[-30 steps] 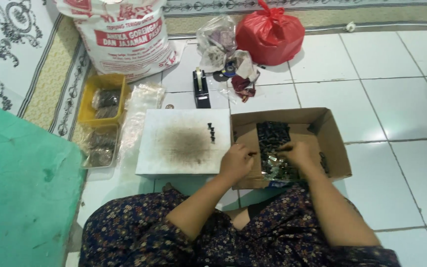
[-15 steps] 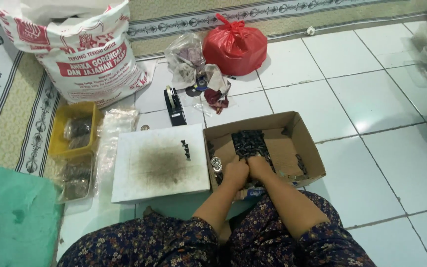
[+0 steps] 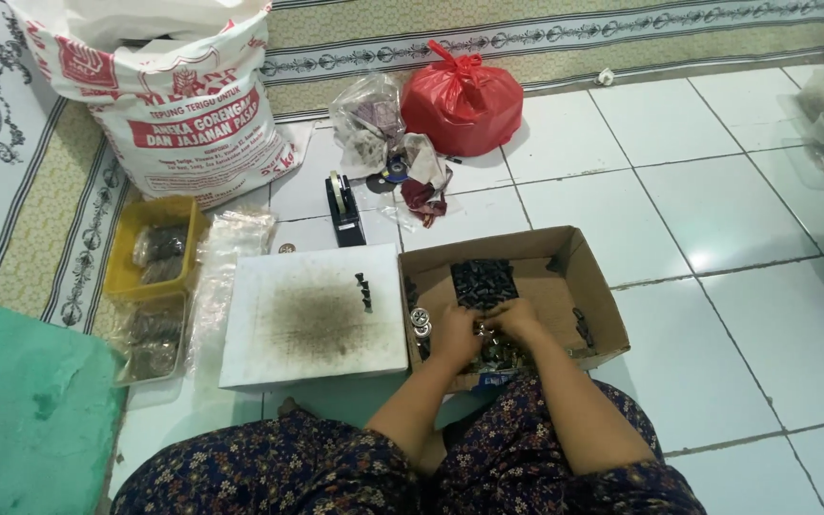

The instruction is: The person sits on the floor and assembles small black plastic components by hand. They pick up individual pieces from a cardboard box and connect them into a chain-like structure on a white surface. The person also handles a small plastic bag containing similar parts.

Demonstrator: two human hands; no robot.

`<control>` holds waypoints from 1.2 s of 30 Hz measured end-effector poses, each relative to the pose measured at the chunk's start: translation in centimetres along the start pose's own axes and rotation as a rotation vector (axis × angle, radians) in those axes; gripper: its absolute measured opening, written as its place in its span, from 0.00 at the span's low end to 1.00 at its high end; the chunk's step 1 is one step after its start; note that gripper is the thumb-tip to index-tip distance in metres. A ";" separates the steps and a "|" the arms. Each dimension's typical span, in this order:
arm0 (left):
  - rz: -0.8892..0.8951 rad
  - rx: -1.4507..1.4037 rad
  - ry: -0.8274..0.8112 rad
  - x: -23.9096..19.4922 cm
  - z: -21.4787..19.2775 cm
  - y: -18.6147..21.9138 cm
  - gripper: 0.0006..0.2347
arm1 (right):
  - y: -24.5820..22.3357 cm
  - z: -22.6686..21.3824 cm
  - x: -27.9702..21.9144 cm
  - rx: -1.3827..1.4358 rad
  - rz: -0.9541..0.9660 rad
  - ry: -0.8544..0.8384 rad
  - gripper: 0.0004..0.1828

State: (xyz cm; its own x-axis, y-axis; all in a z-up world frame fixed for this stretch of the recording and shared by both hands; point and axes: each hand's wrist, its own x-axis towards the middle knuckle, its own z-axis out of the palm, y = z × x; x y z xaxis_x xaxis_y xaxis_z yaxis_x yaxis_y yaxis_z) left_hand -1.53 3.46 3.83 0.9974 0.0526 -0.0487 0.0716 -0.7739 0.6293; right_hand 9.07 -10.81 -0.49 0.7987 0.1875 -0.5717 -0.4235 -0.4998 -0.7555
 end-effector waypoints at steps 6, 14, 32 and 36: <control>-0.013 -0.402 0.222 0.3 1.5 -2.4 0.15 | -3.9 -1.3 -5.7 0.426 0.101 -0.177 0.25; -0.035 -0.614 0.355 -1.8 -1.2 0.1 0.09 | -3.0 -0.8 -5.9 0.408 -0.036 -0.220 0.11; -0.229 -0.645 0.253 -3.1 -4.4 0.0 0.11 | -4.4 1.7 -8.0 -0.150 -0.513 0.080 0.05; -0.305 -0.782 0.186 -3.8 -5.6 1.1 0.13 | -2.6 1.7 -5.6 0.032 -0.409 0.011 0.05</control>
State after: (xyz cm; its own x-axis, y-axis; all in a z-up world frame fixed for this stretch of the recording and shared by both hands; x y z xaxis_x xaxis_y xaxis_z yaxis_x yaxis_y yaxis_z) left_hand -5.18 5.96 9.07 0.9139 0.3428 -0.2174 0.2509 -0.0559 0.9664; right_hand 4.96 -9.17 4.14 0.9087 0.3558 -0.2185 -0.0828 -0.3592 -0.9296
